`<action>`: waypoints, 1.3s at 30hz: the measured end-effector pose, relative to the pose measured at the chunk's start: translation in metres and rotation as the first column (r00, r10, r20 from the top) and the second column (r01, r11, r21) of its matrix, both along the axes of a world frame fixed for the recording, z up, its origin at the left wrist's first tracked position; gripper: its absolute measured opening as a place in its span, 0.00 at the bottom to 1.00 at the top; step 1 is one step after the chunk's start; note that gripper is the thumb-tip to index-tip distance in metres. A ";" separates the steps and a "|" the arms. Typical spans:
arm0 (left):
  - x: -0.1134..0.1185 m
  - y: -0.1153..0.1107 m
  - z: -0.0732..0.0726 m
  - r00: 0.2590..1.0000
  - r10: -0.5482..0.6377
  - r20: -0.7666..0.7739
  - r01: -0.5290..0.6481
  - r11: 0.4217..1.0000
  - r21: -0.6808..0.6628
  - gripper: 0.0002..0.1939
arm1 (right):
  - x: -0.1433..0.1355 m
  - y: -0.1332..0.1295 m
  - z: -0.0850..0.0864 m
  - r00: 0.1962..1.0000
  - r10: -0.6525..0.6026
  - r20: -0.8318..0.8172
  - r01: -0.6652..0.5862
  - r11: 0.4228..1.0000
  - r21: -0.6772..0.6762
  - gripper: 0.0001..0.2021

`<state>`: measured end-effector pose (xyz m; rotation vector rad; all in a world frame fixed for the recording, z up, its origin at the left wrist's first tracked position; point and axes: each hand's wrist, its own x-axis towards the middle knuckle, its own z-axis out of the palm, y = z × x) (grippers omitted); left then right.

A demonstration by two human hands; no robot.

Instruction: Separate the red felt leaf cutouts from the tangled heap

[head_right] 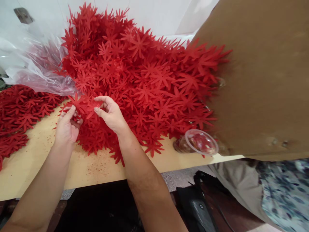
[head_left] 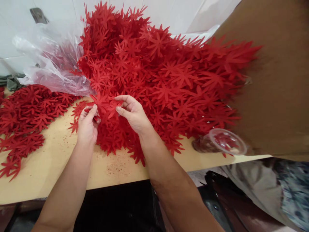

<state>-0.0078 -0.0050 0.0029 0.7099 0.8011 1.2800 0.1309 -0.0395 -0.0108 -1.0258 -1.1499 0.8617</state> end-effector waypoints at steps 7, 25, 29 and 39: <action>-0.002 -0.001 0.002 0.999 -0.046 0.012 0.046 0.999 0.014 0.17 | 0.002 0.003 -0.002 0.995 -0.098 -0.004 0.098 0.994 0.056 0.23; 0.001 -0.012 -0.007 0.946 -0.083 -0.314 0.217 0.881 0.420 0.07 | -0.007 -0.001 0.003 0.998 -0.048 -0.030 0.049 0.998 0.027 0.20; 0.002 -0.011 -0.008 0.935 -0.078 -0.346 0.221 0.891 0.397 0.08 | -0.011 -0.001 0.002 0.998 0.038 -0.046 -0.037 0.999 0.037 0.19; -0.004 0.002 -0.007 0.955 0.152 -0.253 -0.074 0.953 0.295 0.12 | 0.004 0.001 -0.001 0.827 -0.469 0.310 0.423 0.882 0.207 0.18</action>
